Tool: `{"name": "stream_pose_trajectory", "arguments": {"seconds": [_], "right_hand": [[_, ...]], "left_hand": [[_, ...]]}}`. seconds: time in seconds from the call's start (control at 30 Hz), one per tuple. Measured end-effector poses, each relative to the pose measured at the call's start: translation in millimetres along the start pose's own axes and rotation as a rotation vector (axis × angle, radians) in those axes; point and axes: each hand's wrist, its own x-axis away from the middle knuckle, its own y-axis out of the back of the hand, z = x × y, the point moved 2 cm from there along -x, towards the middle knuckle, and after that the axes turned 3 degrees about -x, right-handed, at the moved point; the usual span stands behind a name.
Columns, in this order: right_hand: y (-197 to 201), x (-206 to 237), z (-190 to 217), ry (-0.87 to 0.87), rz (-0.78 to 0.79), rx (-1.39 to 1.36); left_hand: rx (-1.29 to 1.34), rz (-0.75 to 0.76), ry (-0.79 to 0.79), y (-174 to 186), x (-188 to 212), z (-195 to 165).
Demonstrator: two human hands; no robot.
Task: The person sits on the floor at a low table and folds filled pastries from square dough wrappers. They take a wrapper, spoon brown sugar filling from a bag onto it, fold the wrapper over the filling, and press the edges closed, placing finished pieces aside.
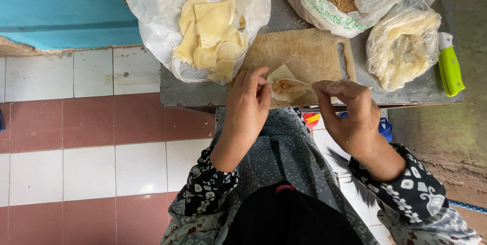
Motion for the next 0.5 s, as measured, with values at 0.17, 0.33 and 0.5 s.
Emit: {"name": "stream_pose_trajectory", "arguments": {"seconds": [0.17,0.33,0.5], "right_hand": [[-1,1,-3,-0.006,-0.018,0.012],[10,-8,-47,-0.325,-0.165,-0.531],[36,-49,-122,-0.087,-0.367,-0.479]], "left_hand": [[0.017,-0.014,-0.024,-1,0,1],[0.031,0.003,-0.034,-3,1,0],[-0.029,-0.004,-0.136,-3,2,-3]]}}
